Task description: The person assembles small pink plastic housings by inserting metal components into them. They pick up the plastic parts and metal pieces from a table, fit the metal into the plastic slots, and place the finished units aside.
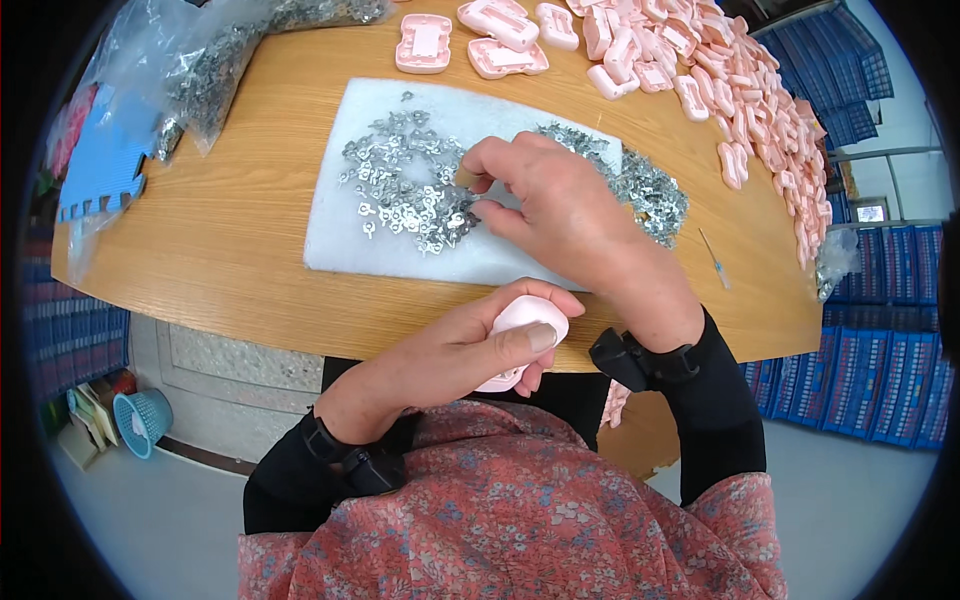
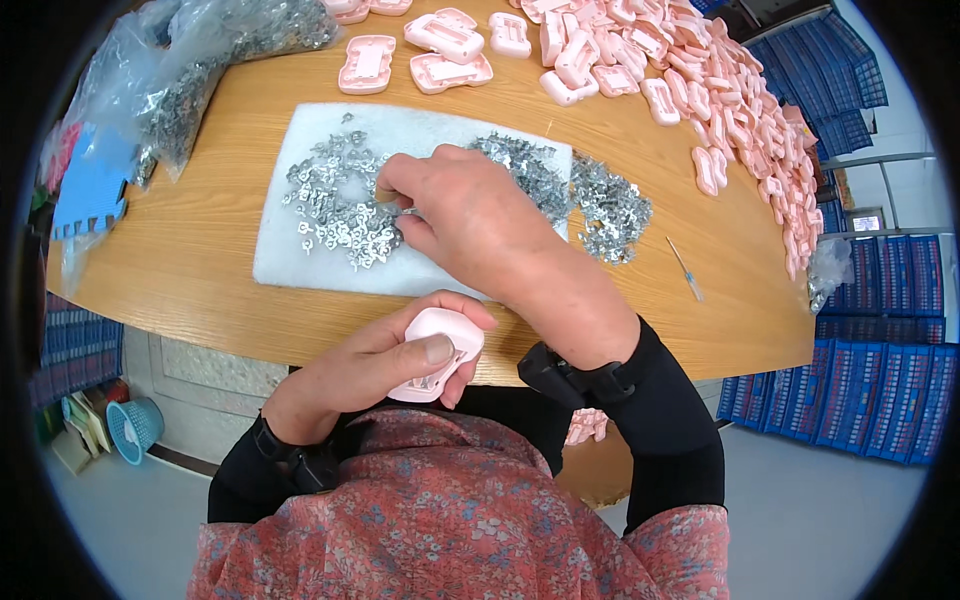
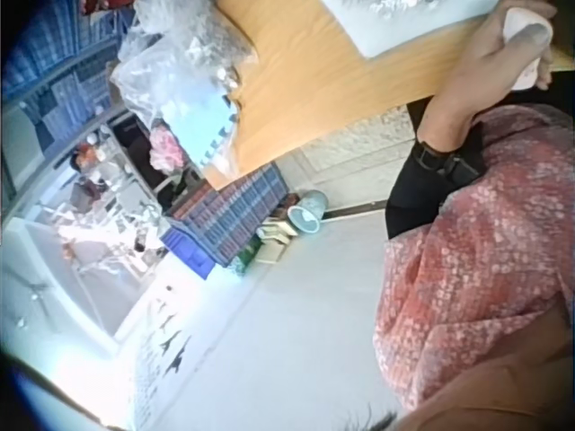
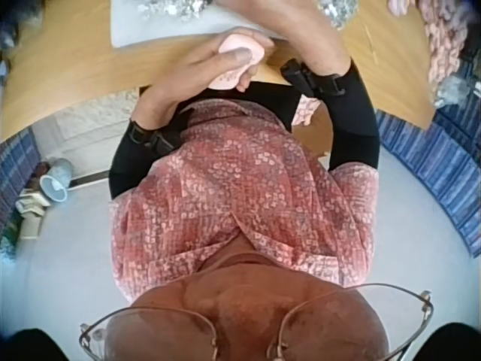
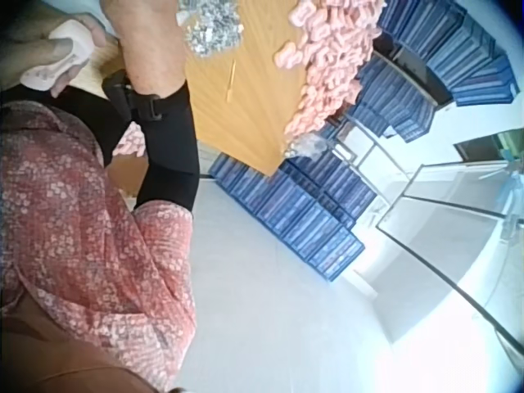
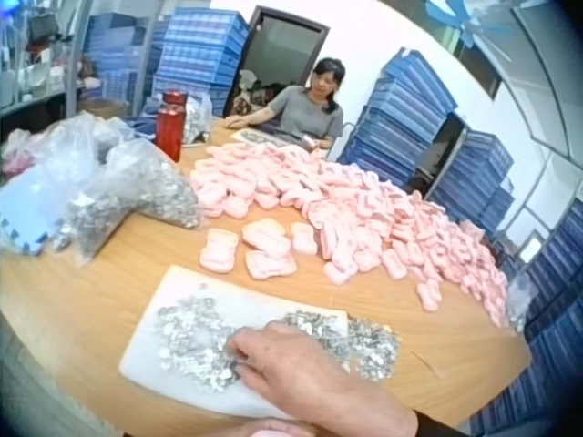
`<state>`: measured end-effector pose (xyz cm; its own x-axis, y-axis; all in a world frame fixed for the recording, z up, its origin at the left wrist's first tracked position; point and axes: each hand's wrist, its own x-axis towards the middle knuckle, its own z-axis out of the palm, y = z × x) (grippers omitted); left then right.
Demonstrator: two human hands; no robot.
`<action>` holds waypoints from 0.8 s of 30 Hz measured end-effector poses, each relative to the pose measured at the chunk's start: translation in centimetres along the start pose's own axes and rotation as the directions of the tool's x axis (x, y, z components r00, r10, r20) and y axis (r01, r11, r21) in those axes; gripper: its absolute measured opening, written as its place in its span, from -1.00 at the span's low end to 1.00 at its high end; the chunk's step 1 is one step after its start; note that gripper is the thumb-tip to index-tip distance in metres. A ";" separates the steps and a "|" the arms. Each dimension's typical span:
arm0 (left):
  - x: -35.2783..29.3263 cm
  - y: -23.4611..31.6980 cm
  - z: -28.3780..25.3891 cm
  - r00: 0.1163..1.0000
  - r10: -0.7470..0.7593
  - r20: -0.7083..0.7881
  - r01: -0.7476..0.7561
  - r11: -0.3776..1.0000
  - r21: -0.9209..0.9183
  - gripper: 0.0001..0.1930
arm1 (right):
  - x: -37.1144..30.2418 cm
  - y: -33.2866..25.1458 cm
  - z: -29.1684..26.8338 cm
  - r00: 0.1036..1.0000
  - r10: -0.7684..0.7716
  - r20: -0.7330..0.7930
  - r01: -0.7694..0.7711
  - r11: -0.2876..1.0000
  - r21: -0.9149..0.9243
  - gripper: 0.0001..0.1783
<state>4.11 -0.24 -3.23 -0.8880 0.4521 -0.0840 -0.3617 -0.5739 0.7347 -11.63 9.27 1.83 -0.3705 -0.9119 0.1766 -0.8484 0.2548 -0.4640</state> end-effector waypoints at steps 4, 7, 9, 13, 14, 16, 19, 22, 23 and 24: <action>-0.1 0.0 -0.1 1.000 0.012 -0.002 -0.012 1.000 -0.012 -0.59 | 0.4 0.5 1.0 1.000 0.013 -0.001 -0.013 1.000 0.000 -0.84; -0.1 -0.2 -0.2 1.000 0.009 -0.020 -0.010 1.000 -0.028 -0.54 | 0.0 0.4 0.4 0.996 0.083 -0.037 -0.080 0.995 0.061 -0.84; 0.0 -0.4 -0.2 0.999 0.035 -0.019 -0.035 0.999 -0.019 -0.54 | -0.8 0.9 0.1 0.993 0.084 -0.082 -0.079 0.995 0.060 -0.82; -0.1 -0.1 0.0 0.999 0.017 -0.028 -0.017 1.000 0.002 -0.54 | -2.5 1.2 0.0 0.997 0.006 -0.074 -0.021 0.978 -0.209 -0.81; 0.0 -0.1 0.0 1.000 0.020 -0.021 -0.020 1.000 0.000 -0.54 | -3.1 1.1 -0.1 0.998 0.005 -0.056 -0.018 0.974 -0.226 -0.80; 0.0 -0.2 0.0 0.999 0.032 -0.024 -0.032 0.999 -0.002 -0.54 | -3.6 1.1 -0.2 0.998 0.003 -0.066 -0.017 0.979 -0.205 -0.79; 0.0 -0.1 0.0 0.999 0.022 -0.028 -0.022 1.000 0.010 -0.54 | -3.7 1.2 -0.7 0.991 0.027 -0.132 -0.045 0.990 -0.136 -0.78; 0.0 -0.1 0.1 0.999 0.031 -0.035 -0.030 0.999 0.033 -0.53 | -2.9 2.1 -0.7 0.992 0.009 -0.129 -0.027 0.990 -0.137 -0.80; 0.0 -0.1 0.2 0.999 0.029 -0.034 -0.028 0.999 0.025 -0.54 | -2.6 2.0 -0.5 0.993 -0.025 -0.117 0.008 0.990 -0.140 -0.80; 0.0 -0.1 0.1 0.999 0.026 -0.034 -0.025 1.000 0.015 -0.54 | -2.2 2.0 -0.3 0.993 -0.057 -0.104 0.042 0.989 -0.141 -0.81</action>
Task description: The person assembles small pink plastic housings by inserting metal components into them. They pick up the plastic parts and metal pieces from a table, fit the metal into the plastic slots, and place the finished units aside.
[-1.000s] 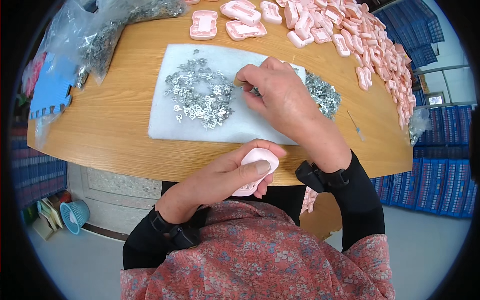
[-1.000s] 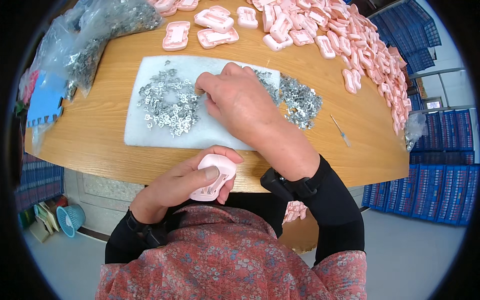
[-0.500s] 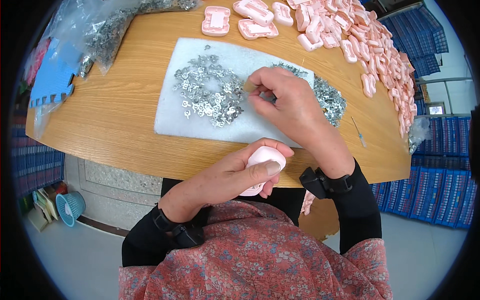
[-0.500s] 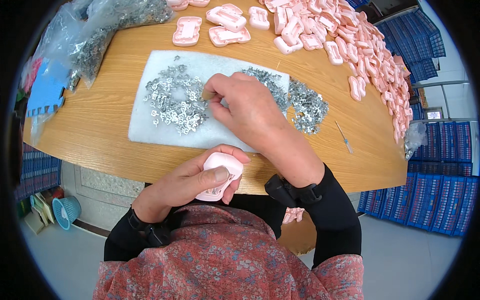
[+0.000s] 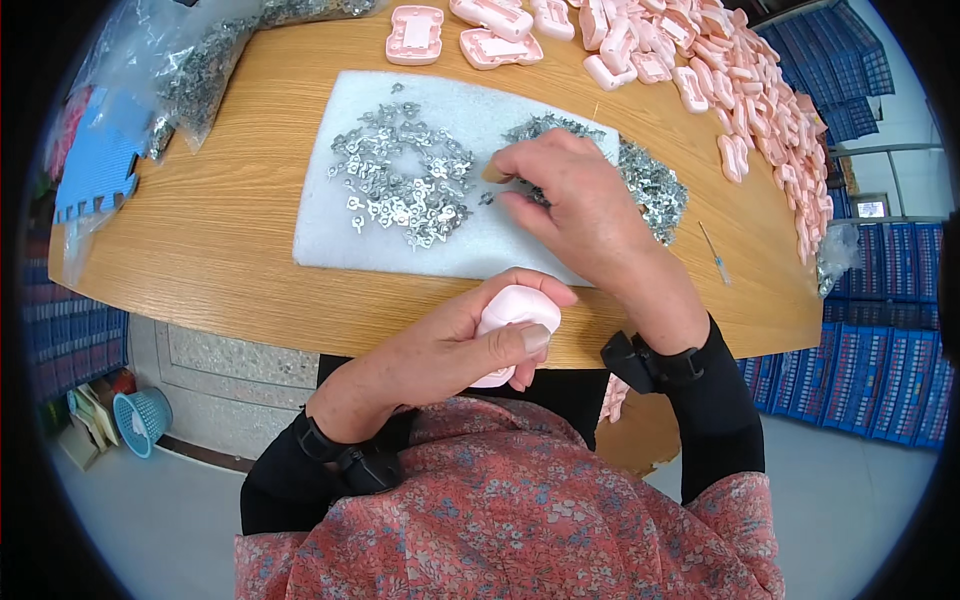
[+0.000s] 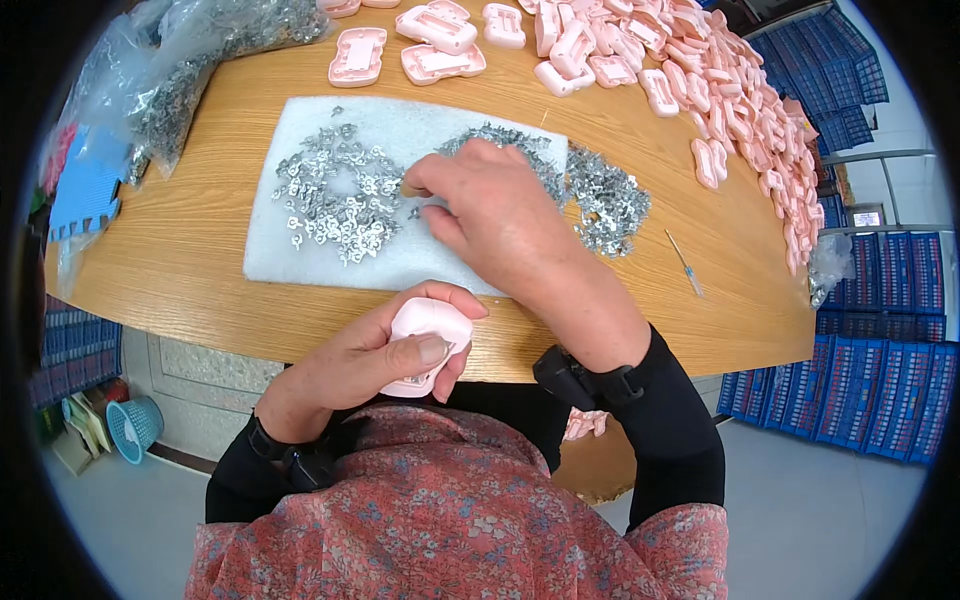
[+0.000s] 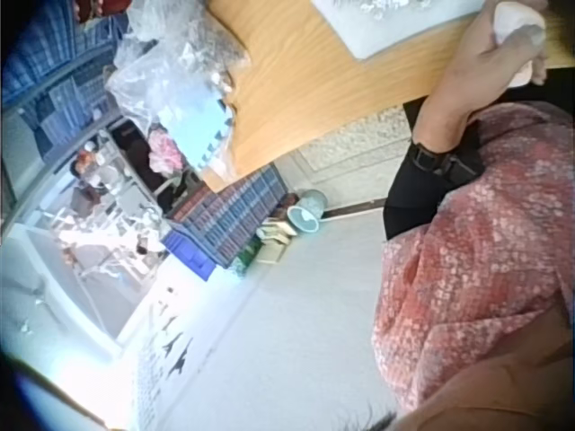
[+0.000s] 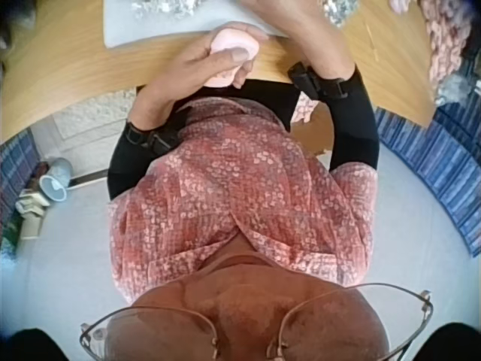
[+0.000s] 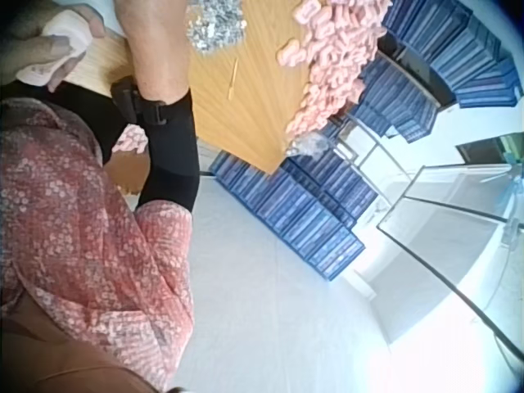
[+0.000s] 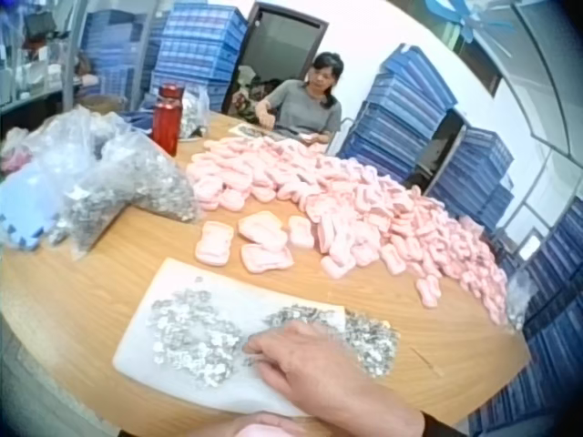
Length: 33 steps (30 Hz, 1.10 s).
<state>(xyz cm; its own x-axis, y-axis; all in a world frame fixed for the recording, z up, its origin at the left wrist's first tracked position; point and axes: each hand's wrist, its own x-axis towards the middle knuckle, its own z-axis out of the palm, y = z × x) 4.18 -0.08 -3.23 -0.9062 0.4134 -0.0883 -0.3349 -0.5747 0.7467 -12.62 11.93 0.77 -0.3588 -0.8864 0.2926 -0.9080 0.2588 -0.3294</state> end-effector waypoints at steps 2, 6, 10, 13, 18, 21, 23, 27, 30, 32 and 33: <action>0.1 -0.1 0.0 1.000 0.004 -0.001 -0.004 1.000 -0.019 -0.55 | 0.3 0.1 0.5 0.998 -0.001 0.055 0.001 1.000 -0.014 -0.81; 0.2 -0.7 -0.2 0.986 0.120 -0.119 -0.129 0.990 -0.064 -0.54 | -0.1 -0.3 0.0 0.998 0.057 -0.015 -0.054 0.989 0.138 -0.81; 1.0 0.0 0.3 0.885 0.214 -0.413 -0.288 0.949 -0.126 -0.46 | -1.8 -1.8 -2.5 0.989 0.102 -0.108 -0.079 0.977 0.196 -0.77; 1.8 0.7 0.4 0.828 0.241 -0.506 -0.356 0.924 -0.142 -0.42 | -3.0 -3.0 -3.6 0.992 0.083 -0.099 -0.064 0.981 0.182 -0.73; 2.6 0.8 0.8 0.834 0.253 -0.490 -0.354 0.927 -0.124 -0.44 | -4.0 -4.0 -4.1 0.995 0.036 -0.088 -0.026 0.993 0.114 -0.73; 2.8 0.6 1.0 0.835 0.227 -0.501 -0.331 0.935 -0.128 -0.44 | -4.6 -3.8 -3.8 0.989 0.076 -0.126 -0.052 0.982 0.183 -0.73; 2.9 0.5 0.9 0.843 0.218 -0.492 -0.319 0.939 -0.131 -0.45 | -4.9 -4.0 -3.8 0.977 0.185 -0.106 -0.150 0.949 0.276 -0.75; 2.9 0.2 0.9 0.857 0.214 -0.469 -0.284 0.955 -0.081 -0.42 | -5.5 -4.2 -3.7 0.900 0.428 0.080 -0.400 0.738 0.544 -0.79; 2.9 0.1 1.2 0.852 0.236 -0.468 -0.276 0.961 -0.018 -0.42 | -6.0 -3.8 -3.4 0.832 0.508 0.221 -0.474 0.445 0.760 -0.77; 3.0 0.0 1.3 0.852 0.235 -0.469 -0.259 0.966 0.013 -0.42 | -6.3 -3.5 -3.3 0.805 0.516 0.292 -0.490 0.301 0.818 -0.74; 3.1 -0.1 1.4 0.850 0.237 -0.470 -0.254 0.967 0.028 -0.41 | -6.5 -3.2 -3.3 0.800 0.512 0.314 -0.501 0.279 0.819 -0.73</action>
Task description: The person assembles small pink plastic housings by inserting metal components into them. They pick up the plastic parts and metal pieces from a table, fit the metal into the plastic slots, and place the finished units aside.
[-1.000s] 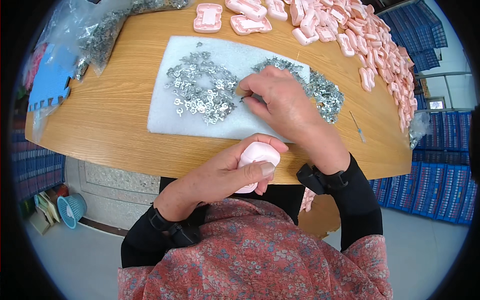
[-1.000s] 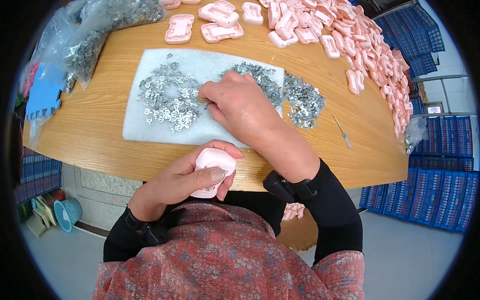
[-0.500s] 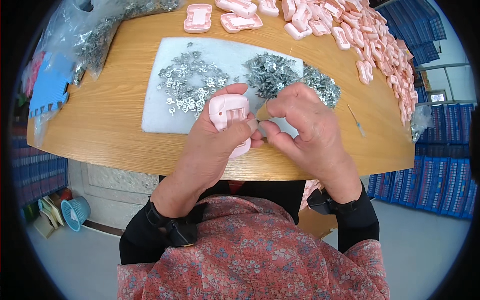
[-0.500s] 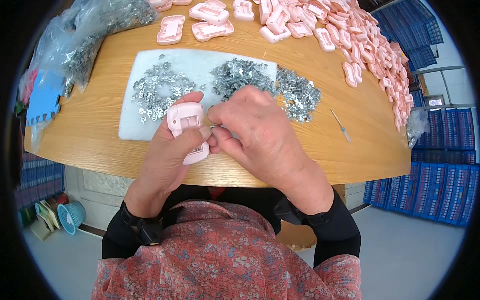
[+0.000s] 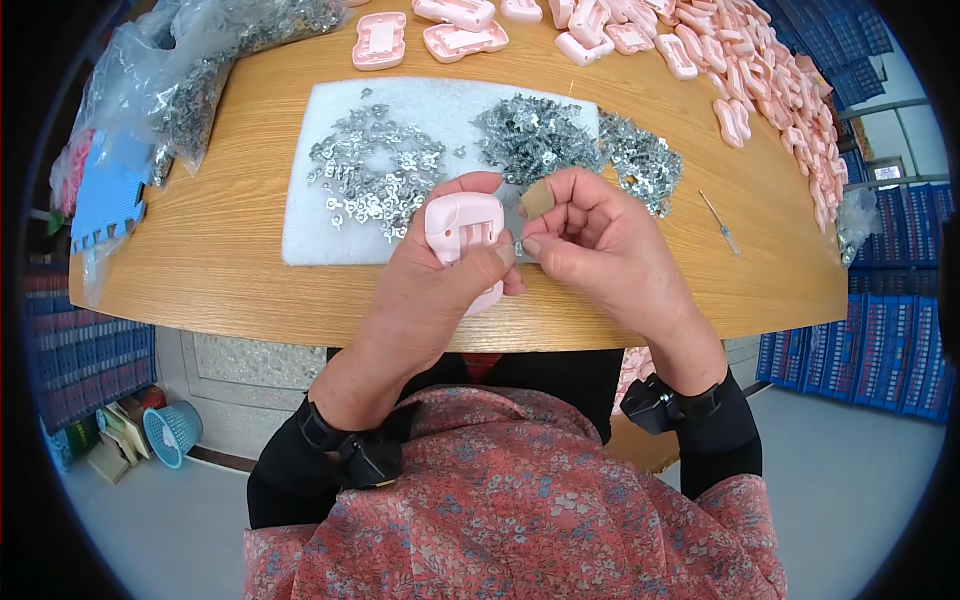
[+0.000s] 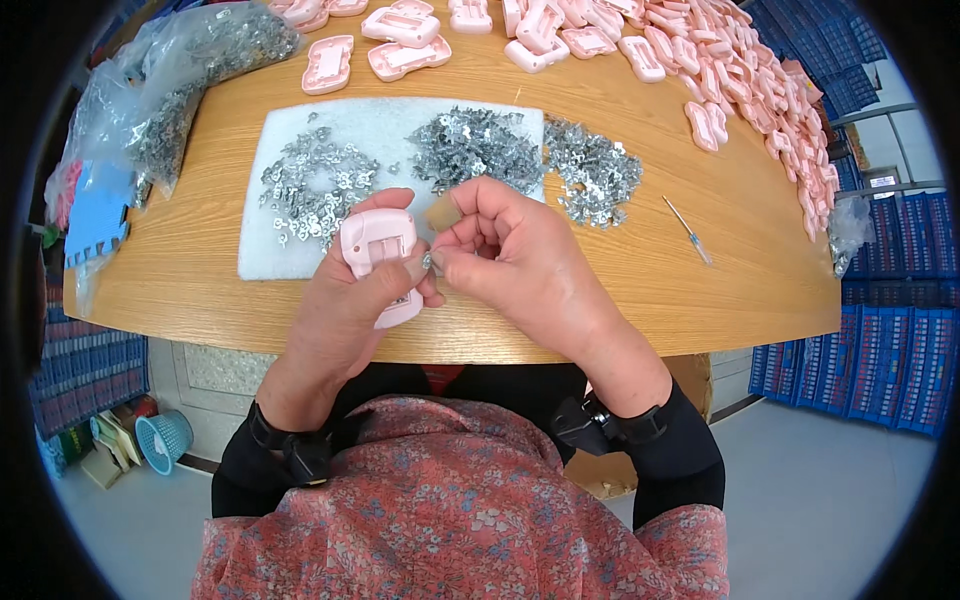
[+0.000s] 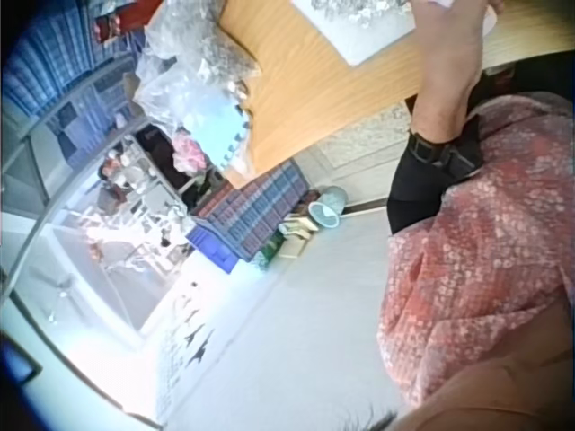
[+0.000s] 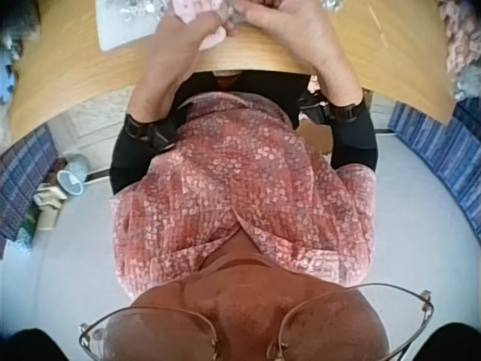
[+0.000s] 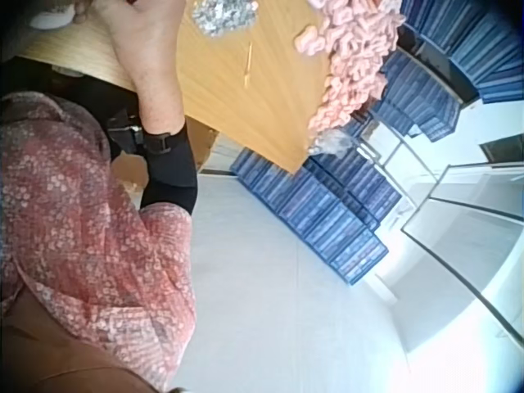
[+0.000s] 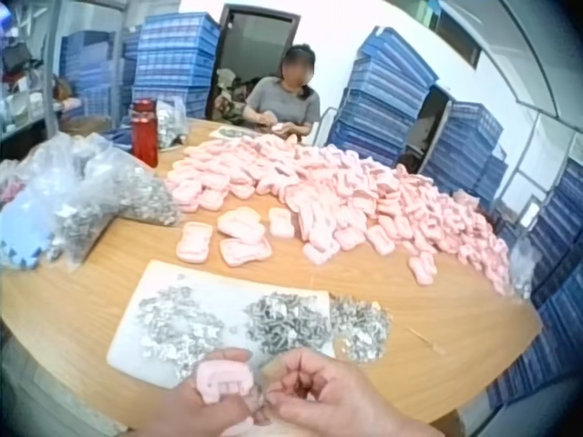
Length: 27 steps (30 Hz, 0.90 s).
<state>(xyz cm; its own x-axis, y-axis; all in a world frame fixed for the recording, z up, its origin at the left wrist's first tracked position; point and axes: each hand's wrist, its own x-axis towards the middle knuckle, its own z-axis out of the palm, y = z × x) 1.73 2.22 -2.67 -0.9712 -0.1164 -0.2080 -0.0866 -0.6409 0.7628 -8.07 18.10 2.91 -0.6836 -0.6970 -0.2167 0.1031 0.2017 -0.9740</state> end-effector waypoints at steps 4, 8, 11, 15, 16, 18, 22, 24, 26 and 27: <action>0.1 0.5 0.1 0.985 -0.152 0.078 0.162 0.976 -0.147 -0.54 | -0.2 0.2 -0.3 0.999 -0.008 -0.037 0.010 0.998 0.060 -0.73; 0.3 0.4 -0.6 0.928 -0.300 0.221 0.367 0.835 -0.409 -0.37 | 0.1 -0.4 0.9 0.942 -0.335 -0.030 0.309 0.898 -0.311 -0.79; 0.1 0.2 -0.6 0.911 -0.341 0.233 0.410 0.815 -0.410 -0.33 | 0.0 -0.7 1.6 0.911 -0.412 0.018 0.358 0.766 -0.534 -0.80; 0.0 0.4 -0.3 0.897 -0.388 0.210 0.439 0.828 -0.349 -0.40 | 0.3 0.2 1.4 0.877 -0.472 0.086 0.413 0.652 -0.636 -0.78; 0.0 0.3 -0.2 0.899 -0.387 0.204 0.436 0.838 -0.328 -0.42 | 0.4 0.3 1.3 0.862 -0.494 0.116 0.438 0.610 -0.660 -0.78; 0.1 0.1 0.0 0.902 -0.386 0.193 0.428 0.857 -0.286 -0.45 | 0.4 0.4 1.5 0.834 -0.533 0.142 0.466 0.542 -0.699 -0.76; 0.2 0.3 0.4 0.888 -0.448 0.104 0.460 0.873 -0.164 -0.41 | 0.2 0.2 1.5 0.818 -0.548 0.176 0.479 0.479 -0.736 -0.74; 0.2 0.3 0.6 0.892 -0.441 0.099 0.452 0.880 -0.148 -0.40 | 0.1 0.1 1.5 0.834 -0.527 0.161 0.457 0.497 -0.738 -0.73; 0.2 0.2 0.6 0.893 -0.439 0.096 0.449 0.881 -0.148 -0.40 | 0.0 -0.1 1.5 0.840 -0.519 0.159 0.443 0.484 -0.754 -0.72; 0.3 0.1 0.6 0.893 -0.440 0.096 0.449 0.881 -0.147 -0.40 | 0.0 -0.1 1.5 0.838 -0.521 0.162 0.436 0.462 -0.772 -0.72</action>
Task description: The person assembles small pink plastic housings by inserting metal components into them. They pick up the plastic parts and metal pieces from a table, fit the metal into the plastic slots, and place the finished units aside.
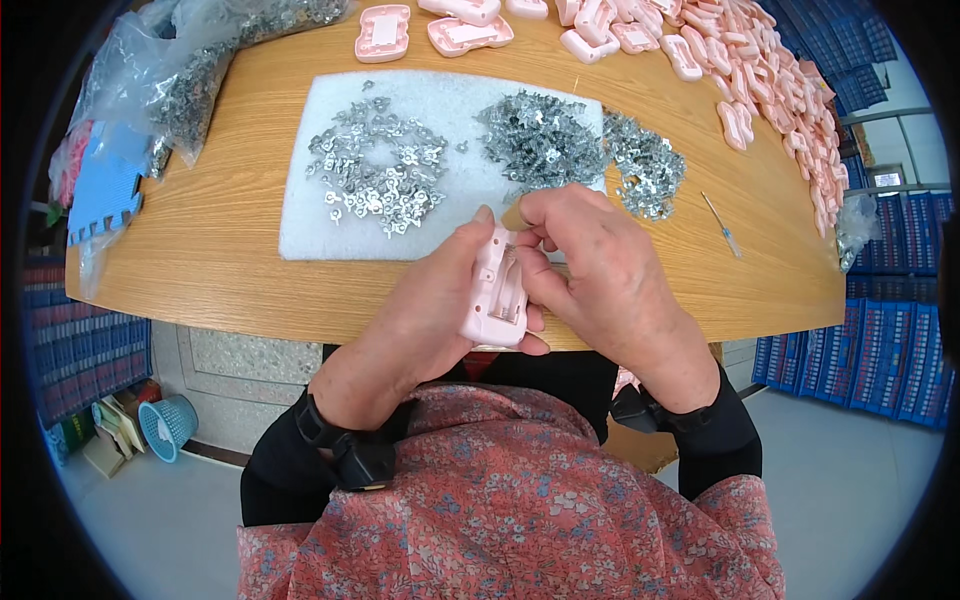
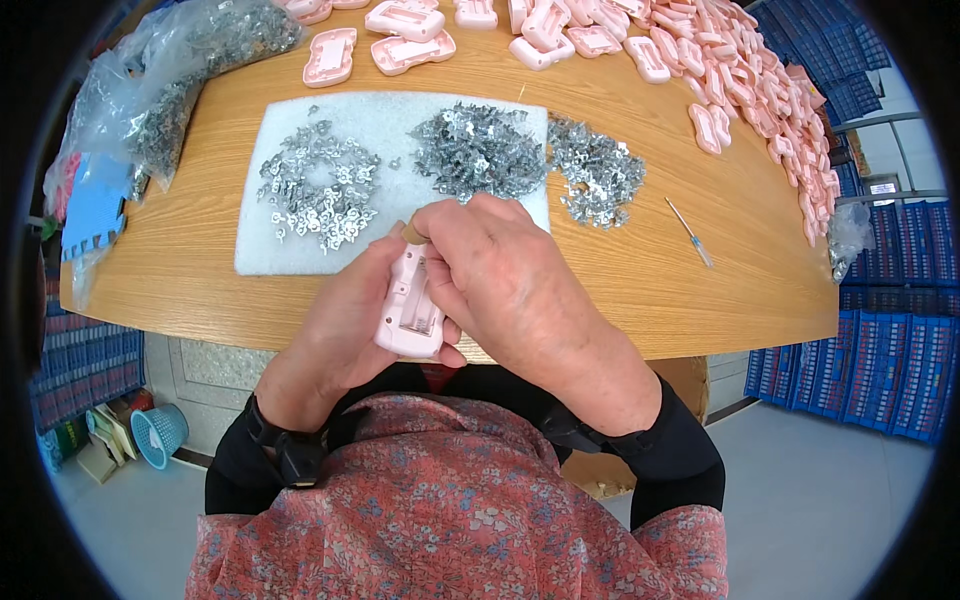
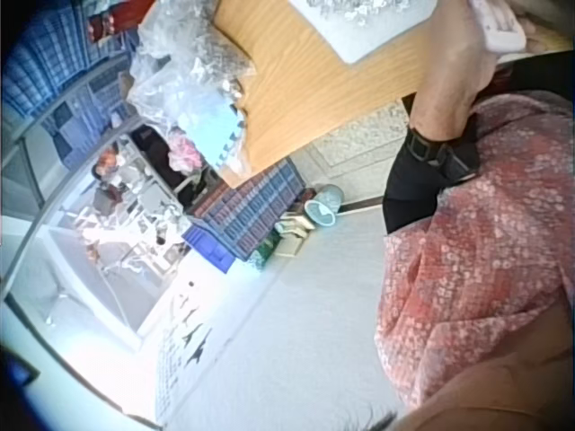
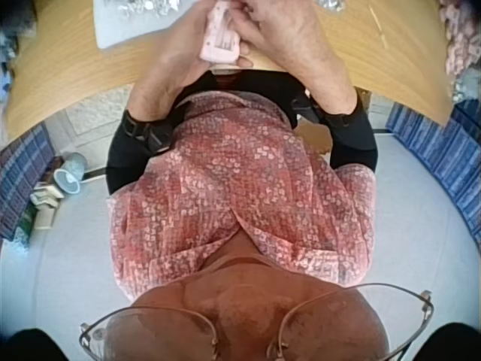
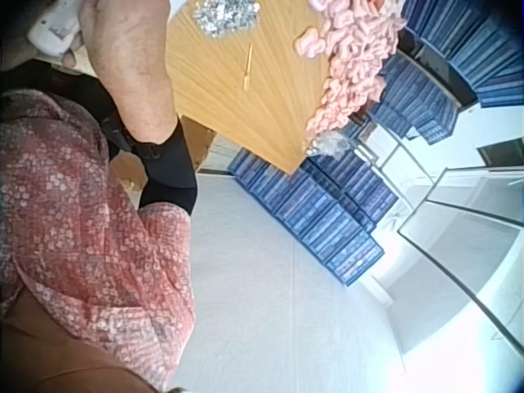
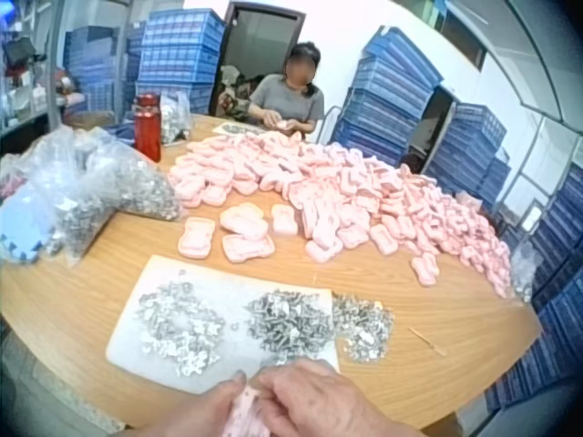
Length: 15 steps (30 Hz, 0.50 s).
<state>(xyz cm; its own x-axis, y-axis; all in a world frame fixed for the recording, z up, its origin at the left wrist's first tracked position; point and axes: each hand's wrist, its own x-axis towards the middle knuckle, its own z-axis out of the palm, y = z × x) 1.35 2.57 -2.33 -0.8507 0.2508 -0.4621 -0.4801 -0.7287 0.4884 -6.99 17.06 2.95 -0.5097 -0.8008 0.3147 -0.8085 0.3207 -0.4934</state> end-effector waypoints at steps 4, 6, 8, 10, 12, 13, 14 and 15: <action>0.0 0.1 0.5 0.999 -0.026 -0.043 0.027 1.000 0.009 -0.40 | -0.1 -0.5 -0.2 1.000 0.011 0.028 -0.008 0.995 -0.095 -0.71; 0.2 0.0 0.4 0.999 -0.030 -0.038 0.030 1.000 0.003 -0.40 | -0.2 -0.4 -0.2 0.999 -0.018 0.033 0.021 0.996 -0.092 -0.72; 0.3 -0.3 -0.4 0.999 -0.036 0.019 0.036 0.999 -0.018 -0.45 | -0.3 -0.1 -0.3 1.000 -0.003 0.030 0.005 0.998 -0.055 -0.72; 0.3 -0.2 -0.6 0.998 -0.036 0.054 0.039 0.998 -0.042 -0.45 | -0.6 0.5 -0.5 0.998 0.061 0.025 -0.061 0.998 0.015 -0.71; 0.2 0.1 -0.2 0.997 -0.032 0.067 0.037 0.997 -0.067 -0.42 | -0.7 0.0 -1.1 0.976 0.214 0.039 -0.217 0.971 0.099 -0.72; 0.2 0.0 -0.2 0.996 -0.018 0.083 0.023 0.998 -0.055 -0.41 | -0.7 -0.2 -1.4 0.956 0.290 0.050 -0.294 0.945 0.139 -0.72; 0.3 0.0 -0.2 0.995 -0.004 0.099 0.008 0.999 -0.043 -0.41 | -0.9 -0.1 -1.2 0.942 0.327 0.081 -0.336 0.925 0.178 -0.73; 0.3 -0.1 -0.2 0.993 0.012 0.114 -0.008 0.999 -0.031 -0.40 | -1.1 -0.1 -0.8 0.926 0.359 0.113 -0.376 0.901 0.217 -0.74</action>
<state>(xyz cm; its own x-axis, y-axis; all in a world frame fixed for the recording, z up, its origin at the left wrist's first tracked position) 1.21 2.58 -2.65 -0.8752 0.3132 -0.3686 -0.4660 -0.7502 0.4691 -6.62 18.31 3.32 -0.7291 -0.6841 0.0224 -0.4733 0.4803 -0.7385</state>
